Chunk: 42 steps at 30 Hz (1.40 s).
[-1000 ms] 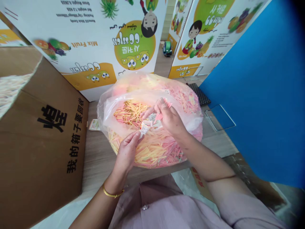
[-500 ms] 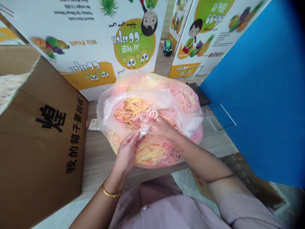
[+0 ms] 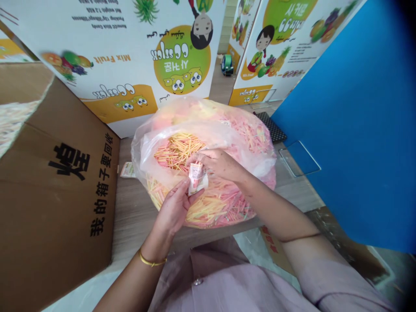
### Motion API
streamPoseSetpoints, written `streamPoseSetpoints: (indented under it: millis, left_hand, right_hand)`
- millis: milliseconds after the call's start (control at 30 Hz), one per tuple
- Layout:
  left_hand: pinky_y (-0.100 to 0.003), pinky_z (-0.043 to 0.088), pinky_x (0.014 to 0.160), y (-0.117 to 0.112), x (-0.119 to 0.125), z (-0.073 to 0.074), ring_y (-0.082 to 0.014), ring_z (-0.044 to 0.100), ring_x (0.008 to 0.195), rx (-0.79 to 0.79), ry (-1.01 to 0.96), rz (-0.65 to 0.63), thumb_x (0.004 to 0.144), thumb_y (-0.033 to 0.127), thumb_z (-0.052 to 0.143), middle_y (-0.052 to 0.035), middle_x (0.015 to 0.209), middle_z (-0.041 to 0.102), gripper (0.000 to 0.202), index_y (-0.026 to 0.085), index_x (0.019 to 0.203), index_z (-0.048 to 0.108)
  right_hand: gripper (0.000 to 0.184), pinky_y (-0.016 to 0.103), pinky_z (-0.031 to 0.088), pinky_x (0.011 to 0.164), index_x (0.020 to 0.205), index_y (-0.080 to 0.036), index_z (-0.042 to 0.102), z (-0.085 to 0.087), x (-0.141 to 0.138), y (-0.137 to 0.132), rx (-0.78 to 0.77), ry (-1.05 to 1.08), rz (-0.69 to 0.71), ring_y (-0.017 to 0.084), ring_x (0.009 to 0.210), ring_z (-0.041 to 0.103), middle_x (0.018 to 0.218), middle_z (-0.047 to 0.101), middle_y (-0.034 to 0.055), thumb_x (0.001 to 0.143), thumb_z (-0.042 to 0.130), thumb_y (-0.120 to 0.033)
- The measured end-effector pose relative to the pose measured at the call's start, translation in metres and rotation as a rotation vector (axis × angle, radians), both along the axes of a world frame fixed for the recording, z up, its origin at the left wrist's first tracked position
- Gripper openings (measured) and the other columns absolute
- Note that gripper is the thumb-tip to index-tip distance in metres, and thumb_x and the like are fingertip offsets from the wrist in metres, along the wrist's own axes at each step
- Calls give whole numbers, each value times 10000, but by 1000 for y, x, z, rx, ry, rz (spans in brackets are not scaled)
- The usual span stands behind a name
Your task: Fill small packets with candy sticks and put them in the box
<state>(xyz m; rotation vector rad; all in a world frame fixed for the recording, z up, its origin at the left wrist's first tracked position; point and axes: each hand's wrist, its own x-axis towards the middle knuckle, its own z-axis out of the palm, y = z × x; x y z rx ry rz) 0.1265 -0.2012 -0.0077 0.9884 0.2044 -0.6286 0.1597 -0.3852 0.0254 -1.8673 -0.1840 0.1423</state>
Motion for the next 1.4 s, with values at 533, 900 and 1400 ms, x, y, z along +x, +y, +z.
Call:
streamPoseSetpoints:
  millis: [533,900,1400]
  left_hand:
    - [-319,615,950,2,0,-4,-184,706,1079,-3,-83,-10,808,353,827,-54,1189,768,291,197,1050,786]
    - [-354,649,887,13,2,-1,-179,728,992,16,-21,10,829,313,803,-52,1194,757,300,198,1100,748]
    - [-353,572,1045,10,0,-5,-218,699,1156,47,-57,-37,768,292,850,-67,1249,762,323,189,1070,801]
  right_hand:
    - [412,276,252,647,769,-145,640,13,17,7,-587,-177,-16,103,646,445,706,588,11,1037,483,-415]
    - [346,292,460,852,1136,-157,667,4,18,-1,-342,-205,-37,168,951,625,1146,686,79,1013,515,-443]
    - [529,371,437,1133,1459,-211,550,-8,2,-4,65,-107,98,207,1344,560,1463,596,92,1013,514,-494]
